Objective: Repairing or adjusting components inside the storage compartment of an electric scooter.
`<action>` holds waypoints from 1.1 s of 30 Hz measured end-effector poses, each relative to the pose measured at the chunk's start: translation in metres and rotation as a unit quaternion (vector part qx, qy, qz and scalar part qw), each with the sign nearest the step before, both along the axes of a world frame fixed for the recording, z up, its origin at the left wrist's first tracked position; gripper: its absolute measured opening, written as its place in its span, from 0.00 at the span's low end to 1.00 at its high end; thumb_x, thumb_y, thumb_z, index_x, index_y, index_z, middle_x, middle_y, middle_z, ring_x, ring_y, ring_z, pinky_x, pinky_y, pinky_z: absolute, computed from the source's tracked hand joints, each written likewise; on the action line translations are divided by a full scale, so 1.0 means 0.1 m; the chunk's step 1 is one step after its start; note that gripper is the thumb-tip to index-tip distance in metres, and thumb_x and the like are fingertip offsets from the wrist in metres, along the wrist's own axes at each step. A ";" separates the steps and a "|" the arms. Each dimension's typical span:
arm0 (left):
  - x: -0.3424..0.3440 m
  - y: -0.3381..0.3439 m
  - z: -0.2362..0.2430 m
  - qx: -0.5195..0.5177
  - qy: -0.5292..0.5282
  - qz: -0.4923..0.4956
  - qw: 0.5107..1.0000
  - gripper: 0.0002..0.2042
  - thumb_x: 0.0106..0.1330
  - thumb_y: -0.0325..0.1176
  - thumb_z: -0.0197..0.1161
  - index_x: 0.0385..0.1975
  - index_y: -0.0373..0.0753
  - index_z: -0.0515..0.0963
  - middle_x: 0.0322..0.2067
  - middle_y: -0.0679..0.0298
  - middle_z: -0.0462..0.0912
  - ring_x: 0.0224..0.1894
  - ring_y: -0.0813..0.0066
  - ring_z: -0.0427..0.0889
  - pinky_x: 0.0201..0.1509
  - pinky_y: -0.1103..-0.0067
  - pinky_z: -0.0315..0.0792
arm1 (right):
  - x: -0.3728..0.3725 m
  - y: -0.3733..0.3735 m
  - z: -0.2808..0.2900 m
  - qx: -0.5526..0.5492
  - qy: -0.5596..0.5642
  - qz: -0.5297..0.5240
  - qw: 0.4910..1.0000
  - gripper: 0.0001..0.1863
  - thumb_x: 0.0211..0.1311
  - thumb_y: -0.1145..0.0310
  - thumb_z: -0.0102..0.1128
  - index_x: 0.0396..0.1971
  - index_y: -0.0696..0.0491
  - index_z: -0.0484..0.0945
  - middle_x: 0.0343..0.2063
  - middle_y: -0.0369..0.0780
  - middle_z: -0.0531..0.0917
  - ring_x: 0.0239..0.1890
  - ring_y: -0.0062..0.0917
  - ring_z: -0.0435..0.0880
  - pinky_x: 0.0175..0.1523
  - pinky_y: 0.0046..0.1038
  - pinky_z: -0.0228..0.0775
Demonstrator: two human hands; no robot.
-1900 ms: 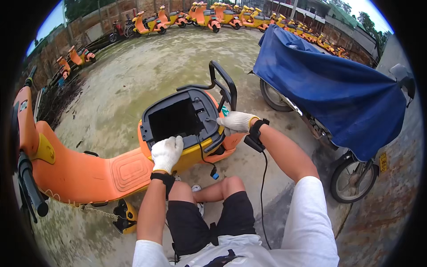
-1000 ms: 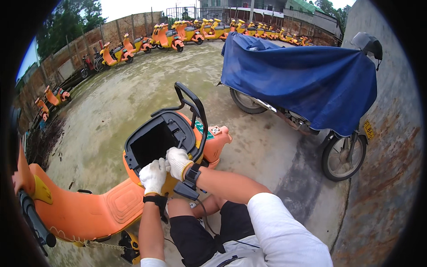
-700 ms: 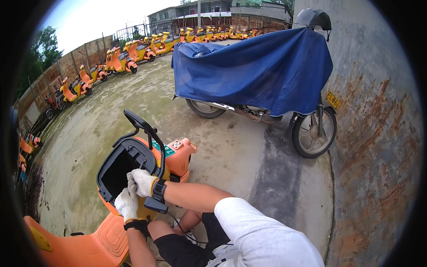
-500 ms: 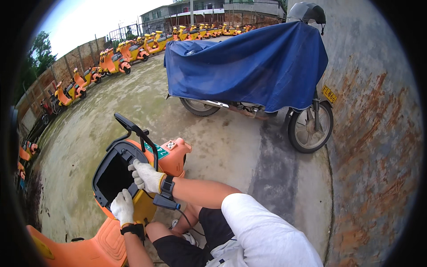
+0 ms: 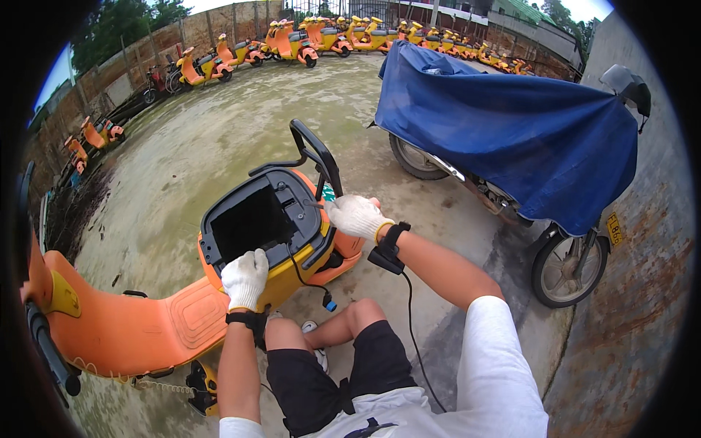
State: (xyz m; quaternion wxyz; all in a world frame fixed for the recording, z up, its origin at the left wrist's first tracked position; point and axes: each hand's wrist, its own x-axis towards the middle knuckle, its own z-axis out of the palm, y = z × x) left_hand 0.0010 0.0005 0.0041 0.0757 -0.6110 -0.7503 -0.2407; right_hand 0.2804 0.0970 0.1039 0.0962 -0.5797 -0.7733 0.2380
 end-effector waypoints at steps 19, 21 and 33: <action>0.01 -0.01 -0.01 0.047 -0.004 -0.014 0.999 0.24 0.74 0.47 0.56 0.19 0.39 0.85 0.21 0.51 0.86 0.27 0.49 0.88 0.36 0.57 0.82 | -0.38 0.11 -0.09 -0.004 -0.157 0.076 0.985 0.33 0.81 0.47 0.38 0.40 0.58 0.88 0.35 0.52 0.90 0.44 0.51 0.88 0.54 0.50 0.76; 0.01 -0.01 0.00 0.044 0.002 -0.012 0.999 0.23 0.74 0.47 0.56 0.19 0.39 0.85 0.21 0.51 0.86 0.27 0.49 0.88 0.37 0.57 0.82 | -0.34 0.07 -0.15 0.050 -0.185 0.124 0.974 0.35 0.81 0.46 0.37 0.37 0.61 0.88 0.34 0.52 0.89 0.41 0.53 0.88 0.53 0.52 0.76; 0.02 0.02 -0.08 0.086 0.006 -0.001 0.996 0.23 0.72 0.47 0.60 0.15 0.41 0.84 0.19 0.51 0.85 0.21 0.51 0.87 0.31 0.60 0.81 | -0.87 -0.76 -0.51 -0.309 0.413 -0.251 0.819 0.19 0.83 0.50 0.46 0.43 0.50 0.78 0.23 0.29 0.71 0.17 0.19 0.63 0.23 0.26 0.58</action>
